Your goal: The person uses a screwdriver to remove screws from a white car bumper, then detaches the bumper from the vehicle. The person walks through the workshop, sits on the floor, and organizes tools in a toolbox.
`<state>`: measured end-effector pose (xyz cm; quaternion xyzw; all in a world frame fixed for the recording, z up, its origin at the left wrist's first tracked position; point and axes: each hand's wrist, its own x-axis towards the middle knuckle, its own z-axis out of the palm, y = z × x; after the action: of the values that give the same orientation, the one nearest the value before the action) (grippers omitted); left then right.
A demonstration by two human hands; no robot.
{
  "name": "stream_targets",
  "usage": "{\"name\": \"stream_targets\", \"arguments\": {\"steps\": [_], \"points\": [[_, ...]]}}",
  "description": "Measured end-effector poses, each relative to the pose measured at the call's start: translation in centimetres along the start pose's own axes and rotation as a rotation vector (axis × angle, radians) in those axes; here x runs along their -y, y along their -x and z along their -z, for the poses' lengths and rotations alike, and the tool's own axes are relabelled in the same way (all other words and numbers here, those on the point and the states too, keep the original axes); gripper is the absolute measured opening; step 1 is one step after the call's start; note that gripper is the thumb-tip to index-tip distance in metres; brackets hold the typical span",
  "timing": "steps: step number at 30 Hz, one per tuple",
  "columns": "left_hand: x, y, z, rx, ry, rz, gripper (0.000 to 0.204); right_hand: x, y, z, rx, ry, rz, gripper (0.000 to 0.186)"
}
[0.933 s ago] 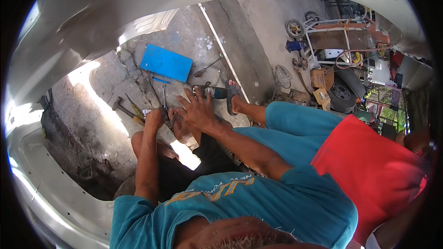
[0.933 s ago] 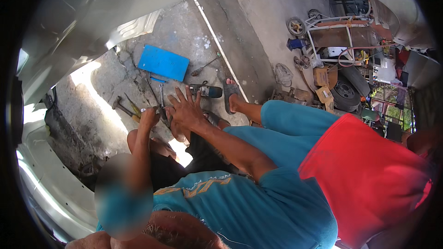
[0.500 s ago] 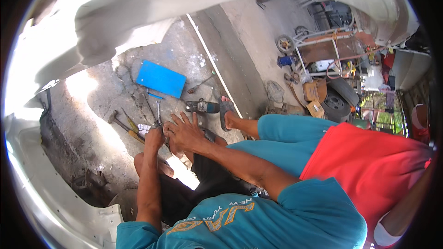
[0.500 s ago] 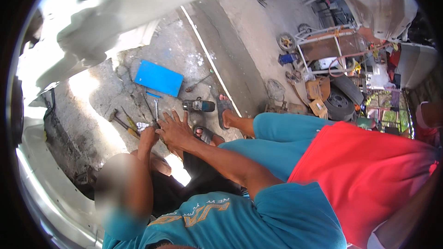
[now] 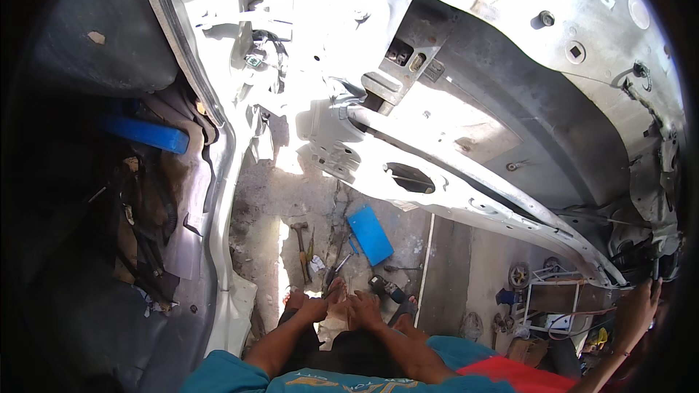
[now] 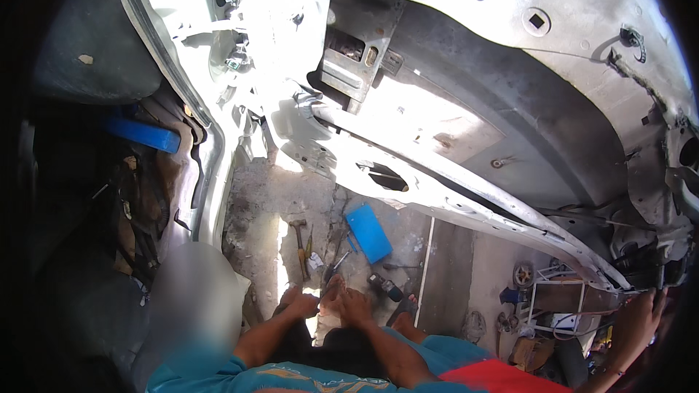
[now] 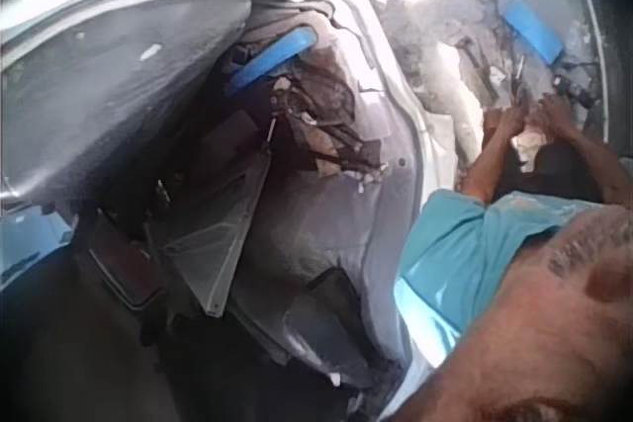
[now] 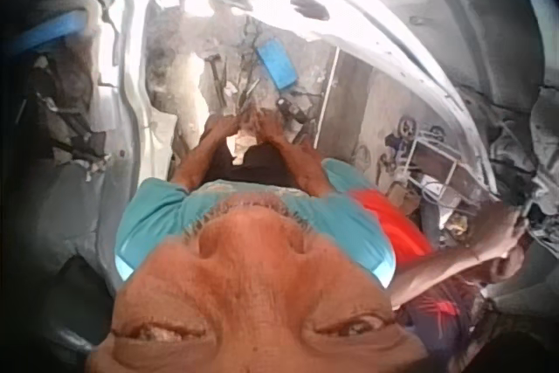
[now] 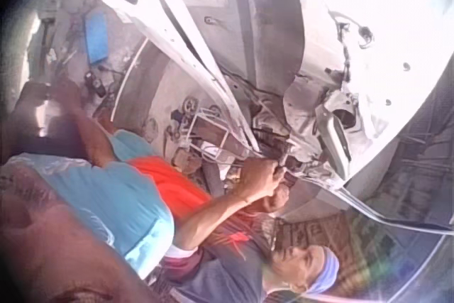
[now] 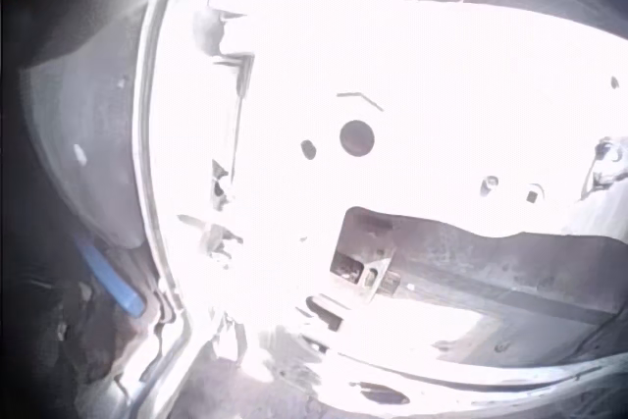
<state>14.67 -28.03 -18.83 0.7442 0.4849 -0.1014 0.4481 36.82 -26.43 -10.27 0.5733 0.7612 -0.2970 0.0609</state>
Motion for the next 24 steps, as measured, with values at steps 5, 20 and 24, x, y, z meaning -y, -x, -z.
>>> {"name": "stream_targets", "arguments": {"steps": [5, 20, 24], "points": [[-4.0, 7.0, 3.6, 0.037, -0.259, -0.139, 0.023, 6.5, 3.8, 10.5, 0.215, -0.117, -0.029, 0.044], [-6.3, 12.0, 5.6, -0.043, -0.147, -0.039, 0.019, 4.3, 17.1, 7.1, 0.073, -0.478, -0.367, 0.060], [-6.3, 15.6, 6.3, -0.171, -0.120, -0.078, 0.021, 1.9, 18.0, 5.7, 0.238, -0.455, -0.512, 0.054]]}}
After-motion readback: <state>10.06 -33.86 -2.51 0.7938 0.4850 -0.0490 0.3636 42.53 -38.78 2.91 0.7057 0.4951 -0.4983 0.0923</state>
